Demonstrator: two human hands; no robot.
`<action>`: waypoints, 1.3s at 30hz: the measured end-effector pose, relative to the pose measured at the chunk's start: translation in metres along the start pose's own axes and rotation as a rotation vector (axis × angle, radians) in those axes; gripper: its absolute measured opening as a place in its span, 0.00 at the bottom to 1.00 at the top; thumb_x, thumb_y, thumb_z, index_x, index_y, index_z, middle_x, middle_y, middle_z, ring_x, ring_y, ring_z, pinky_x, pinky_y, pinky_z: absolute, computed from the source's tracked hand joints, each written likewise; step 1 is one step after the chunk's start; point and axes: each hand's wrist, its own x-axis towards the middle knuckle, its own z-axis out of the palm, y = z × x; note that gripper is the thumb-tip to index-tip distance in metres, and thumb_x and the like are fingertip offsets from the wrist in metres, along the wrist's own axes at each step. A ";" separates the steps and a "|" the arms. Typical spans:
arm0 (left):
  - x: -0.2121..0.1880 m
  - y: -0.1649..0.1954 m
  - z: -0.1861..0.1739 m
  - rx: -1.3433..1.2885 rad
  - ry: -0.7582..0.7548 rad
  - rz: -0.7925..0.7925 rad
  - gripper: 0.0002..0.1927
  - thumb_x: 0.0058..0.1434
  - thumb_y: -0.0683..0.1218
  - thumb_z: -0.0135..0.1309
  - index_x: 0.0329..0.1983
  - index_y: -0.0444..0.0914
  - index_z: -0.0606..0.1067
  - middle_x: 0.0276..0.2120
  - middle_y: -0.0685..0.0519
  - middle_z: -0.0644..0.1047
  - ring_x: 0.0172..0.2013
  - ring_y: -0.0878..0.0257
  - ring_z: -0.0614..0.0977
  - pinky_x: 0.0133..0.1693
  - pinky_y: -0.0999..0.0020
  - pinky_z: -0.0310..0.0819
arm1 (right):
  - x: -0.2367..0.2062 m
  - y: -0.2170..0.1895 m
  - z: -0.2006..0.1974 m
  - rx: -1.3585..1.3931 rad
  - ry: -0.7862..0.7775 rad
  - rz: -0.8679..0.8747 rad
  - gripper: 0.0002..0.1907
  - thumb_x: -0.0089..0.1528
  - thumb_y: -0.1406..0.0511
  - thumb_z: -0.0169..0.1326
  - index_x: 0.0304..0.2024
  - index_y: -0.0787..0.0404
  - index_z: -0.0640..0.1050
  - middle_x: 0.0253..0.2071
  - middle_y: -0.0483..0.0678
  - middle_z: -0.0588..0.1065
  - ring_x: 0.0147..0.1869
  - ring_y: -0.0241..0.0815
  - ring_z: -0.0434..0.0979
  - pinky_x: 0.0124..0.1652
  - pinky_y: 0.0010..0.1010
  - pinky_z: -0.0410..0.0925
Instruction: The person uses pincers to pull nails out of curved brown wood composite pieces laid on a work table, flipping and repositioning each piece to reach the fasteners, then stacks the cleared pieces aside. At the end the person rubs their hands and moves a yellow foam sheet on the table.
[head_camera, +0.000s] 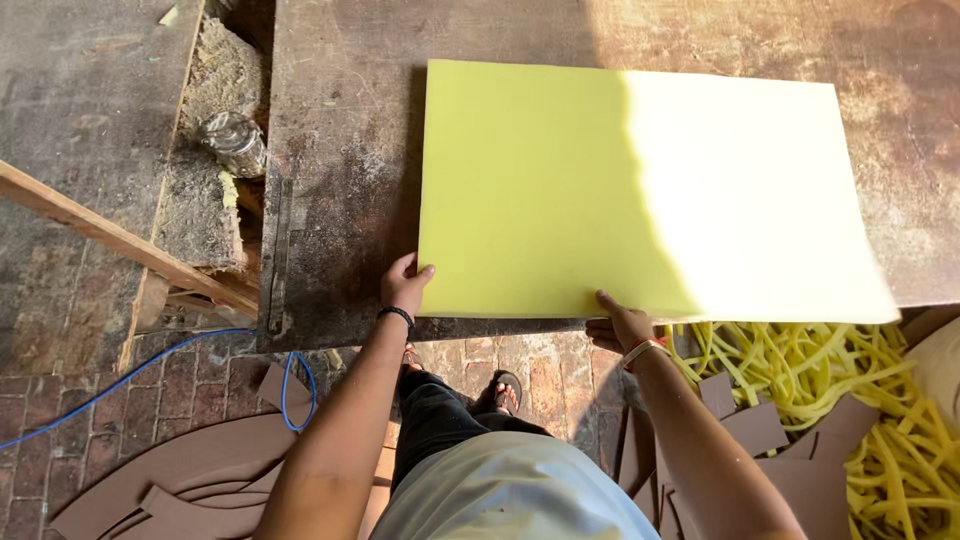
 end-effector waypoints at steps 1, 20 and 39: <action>-0.005 -0.004 0.003 0.005 0.000 -0.005 0.26 0.57 0.42 0.65 0.60 0.34 0.75 0.48 0.49 0.83 0.46 0.61 0.83 0.49 0.65 0.78 | 0.006 0.000 -0.006 -0.068 -0.006 0.052 0.24 0.64 0.50 0.58 0.54 0.60 0.77 0.43 0.59 0.81 0.43 0.49 0.84 0.40 0.38 0.78; 0.002 -0.035 -0.046 0.392 -0.118 0.018 0.27 0.54 0.46 0.67 0.54 0.37 0.70 0.45 0.47 0.82 0.43 0.56 0.85 0.45 0.60 0.81 | 0.014 0.066 0.046 0.336 0.291 -0.206 0.22 0.64 0.55 0.62 0.41 0.69 0.76 0.33 0.51 0.78 0.31 0.40 0.82 0.31 0.30 0.76; -0.017 -0.034 -0.075 0.438 0.045 -0.037 0.26 0.52 0.42 0.65 0.56 0.39 0.77 0.45 0.47 0.85 0.42 0.59 0.87 0.46 0.63 0.81 | 0.014 0.068 0.055 0.021 0.070 -0.093 0.21 0.62 0.51 0.59 0.43 0.62 0.78 0.31 0.51 0.80 0.28 0.42 0.80 0.27 0.31 0.71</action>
